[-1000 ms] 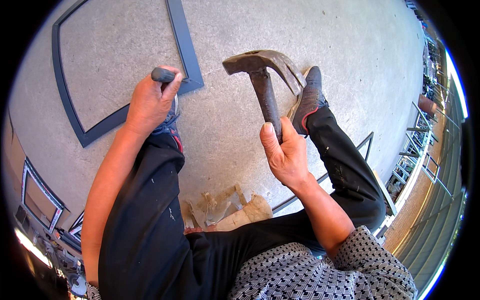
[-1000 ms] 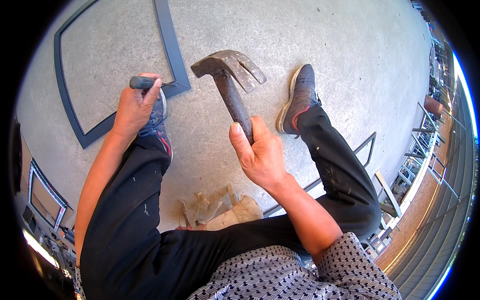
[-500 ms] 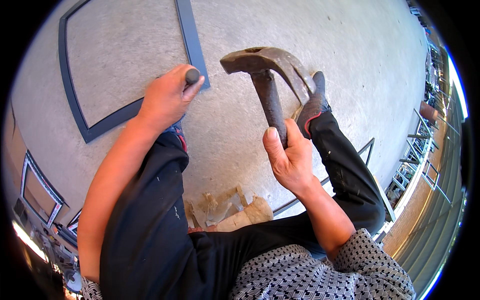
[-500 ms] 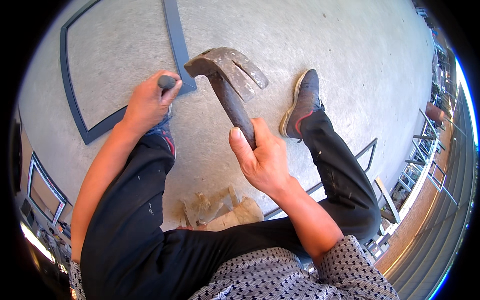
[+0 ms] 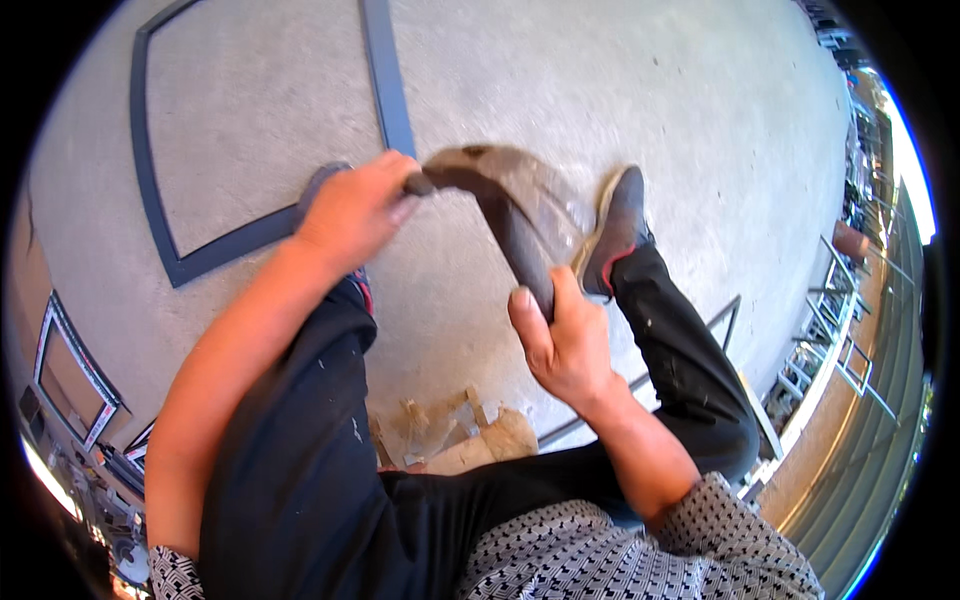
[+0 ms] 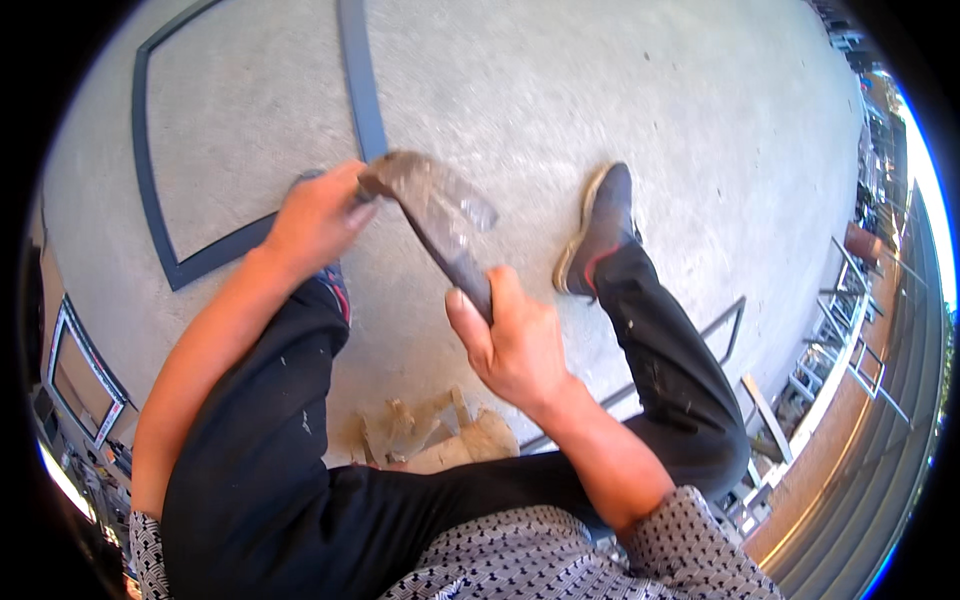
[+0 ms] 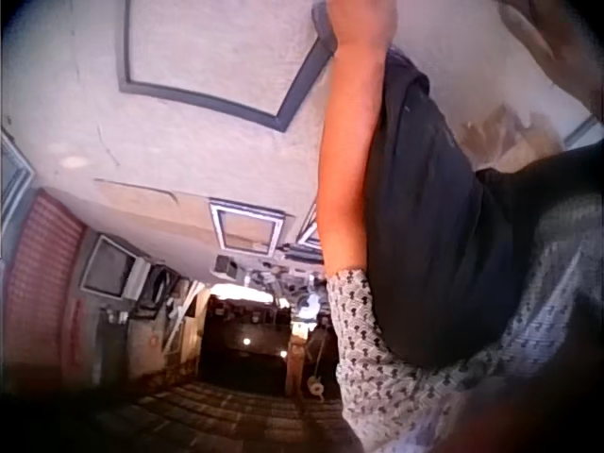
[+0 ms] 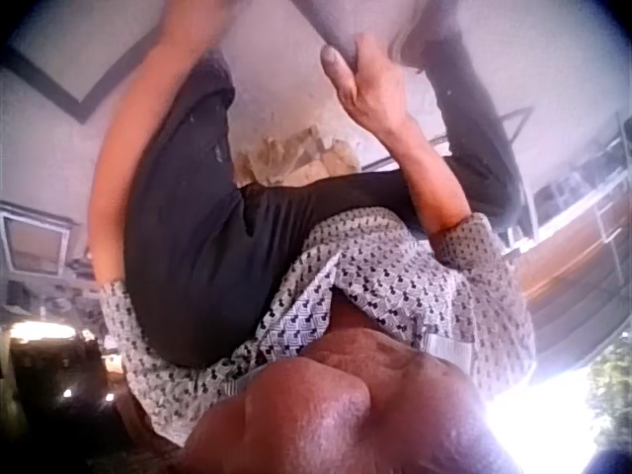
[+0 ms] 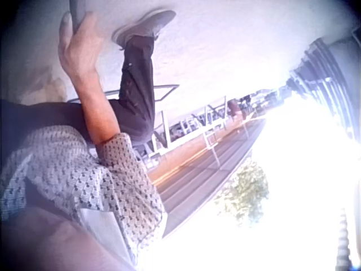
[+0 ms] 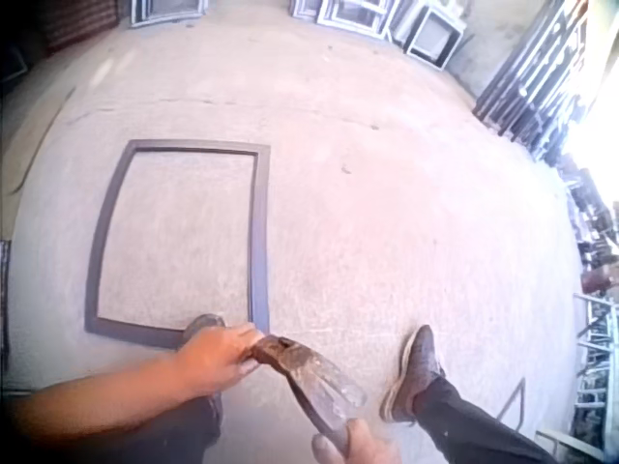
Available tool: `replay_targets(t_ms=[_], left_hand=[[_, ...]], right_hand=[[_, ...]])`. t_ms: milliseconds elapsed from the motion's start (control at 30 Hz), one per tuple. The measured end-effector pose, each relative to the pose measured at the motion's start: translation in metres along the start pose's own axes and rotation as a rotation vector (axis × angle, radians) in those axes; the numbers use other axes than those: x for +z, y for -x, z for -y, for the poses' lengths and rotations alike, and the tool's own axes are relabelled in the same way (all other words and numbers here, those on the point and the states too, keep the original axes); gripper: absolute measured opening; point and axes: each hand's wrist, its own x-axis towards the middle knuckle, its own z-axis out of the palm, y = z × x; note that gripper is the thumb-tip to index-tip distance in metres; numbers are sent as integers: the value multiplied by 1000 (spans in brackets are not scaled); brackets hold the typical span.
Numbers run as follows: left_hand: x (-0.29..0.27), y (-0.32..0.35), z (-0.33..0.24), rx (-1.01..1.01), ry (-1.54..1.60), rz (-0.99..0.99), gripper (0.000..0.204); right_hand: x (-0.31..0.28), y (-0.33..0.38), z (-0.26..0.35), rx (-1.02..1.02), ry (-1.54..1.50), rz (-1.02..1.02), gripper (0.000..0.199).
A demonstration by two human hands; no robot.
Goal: The person sits on the floor and uses a hammer and a chisel-like tool to assemble a window frame. They repeatedly strike the frame corners to secure the joints and adjust the frame's position on the ground.
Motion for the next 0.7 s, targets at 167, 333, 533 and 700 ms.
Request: replay_targets(t_ms=[167, 333, 533, 700], left_hand=[[-11, 6, -5, -317, 110, -135, 23], [-7, 4, 16, -384, 326, -179, 29], [-3, 2, 16, -352, 339, -155, 30], [-2, 0, 16, -333, 320, -144, 30]], right_hand=[[-5, -5, -9, 39, -91, -118, 38], [-2, -8, -21, 86, -125, -128, 41], [3, -5, -21, 150, -167, -80, 42], [2, -6, -17, 141, -175, -69, 42]])
